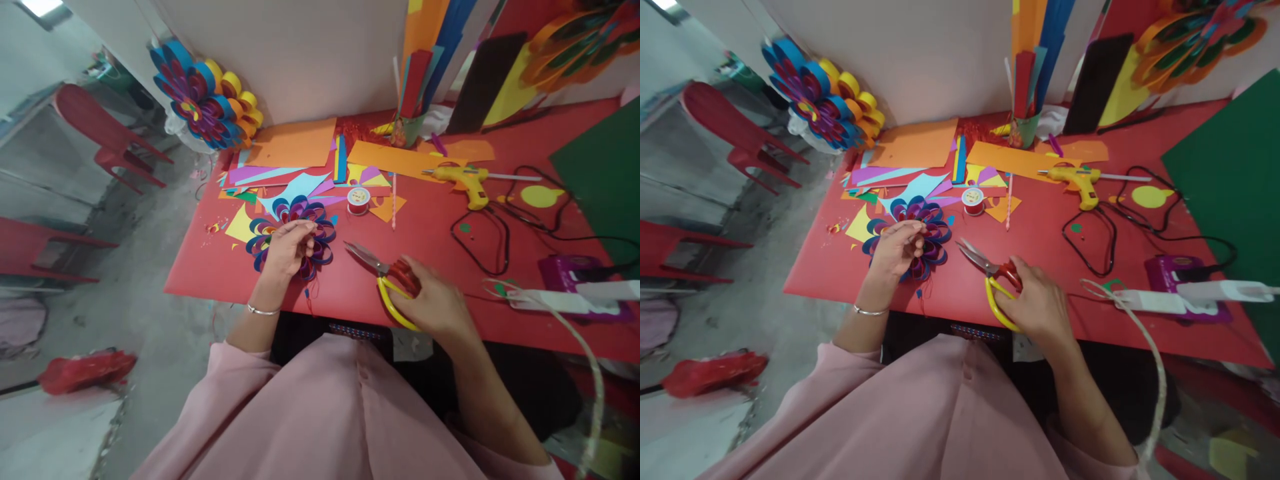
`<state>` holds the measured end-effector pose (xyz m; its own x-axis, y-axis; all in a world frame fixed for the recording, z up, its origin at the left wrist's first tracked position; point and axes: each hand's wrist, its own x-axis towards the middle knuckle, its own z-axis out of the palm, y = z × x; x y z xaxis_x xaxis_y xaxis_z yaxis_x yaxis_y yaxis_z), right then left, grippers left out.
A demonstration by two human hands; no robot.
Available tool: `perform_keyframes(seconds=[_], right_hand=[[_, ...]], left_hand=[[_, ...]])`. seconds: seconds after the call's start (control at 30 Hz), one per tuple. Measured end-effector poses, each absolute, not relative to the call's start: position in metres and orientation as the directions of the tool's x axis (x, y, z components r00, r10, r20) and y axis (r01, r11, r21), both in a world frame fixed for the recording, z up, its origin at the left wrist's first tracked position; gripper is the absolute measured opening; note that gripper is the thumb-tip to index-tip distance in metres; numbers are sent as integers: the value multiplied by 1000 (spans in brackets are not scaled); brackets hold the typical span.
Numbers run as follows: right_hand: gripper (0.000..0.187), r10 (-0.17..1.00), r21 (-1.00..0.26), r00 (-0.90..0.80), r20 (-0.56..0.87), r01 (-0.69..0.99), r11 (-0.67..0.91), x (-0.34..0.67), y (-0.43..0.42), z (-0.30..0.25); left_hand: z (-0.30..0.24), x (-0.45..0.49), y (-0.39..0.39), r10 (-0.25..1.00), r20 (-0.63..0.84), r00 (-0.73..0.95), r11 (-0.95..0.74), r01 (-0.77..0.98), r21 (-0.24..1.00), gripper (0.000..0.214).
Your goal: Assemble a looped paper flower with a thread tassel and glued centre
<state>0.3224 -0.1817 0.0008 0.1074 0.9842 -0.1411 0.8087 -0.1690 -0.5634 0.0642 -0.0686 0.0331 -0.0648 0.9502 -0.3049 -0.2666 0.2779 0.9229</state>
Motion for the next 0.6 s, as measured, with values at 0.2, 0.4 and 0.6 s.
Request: perform_keyframes(seconds=[0.2,0.4,0.6], right_hand=[[60,946,-955,-193,-262,194,-225,294,-185,10],[69,845,-926,-440,-305,-71,-371,279,-176,3],[74,831,-890,-456,-318,-159,-427,277,-164,0]], left_hand=[[36,66,-71,955,-295,-42,272,-281,920,20],[40,67,-73,948,-311,-65,280,-296,913,22],[39,68,-75,949,-314,-17,291,-329,898,24]])
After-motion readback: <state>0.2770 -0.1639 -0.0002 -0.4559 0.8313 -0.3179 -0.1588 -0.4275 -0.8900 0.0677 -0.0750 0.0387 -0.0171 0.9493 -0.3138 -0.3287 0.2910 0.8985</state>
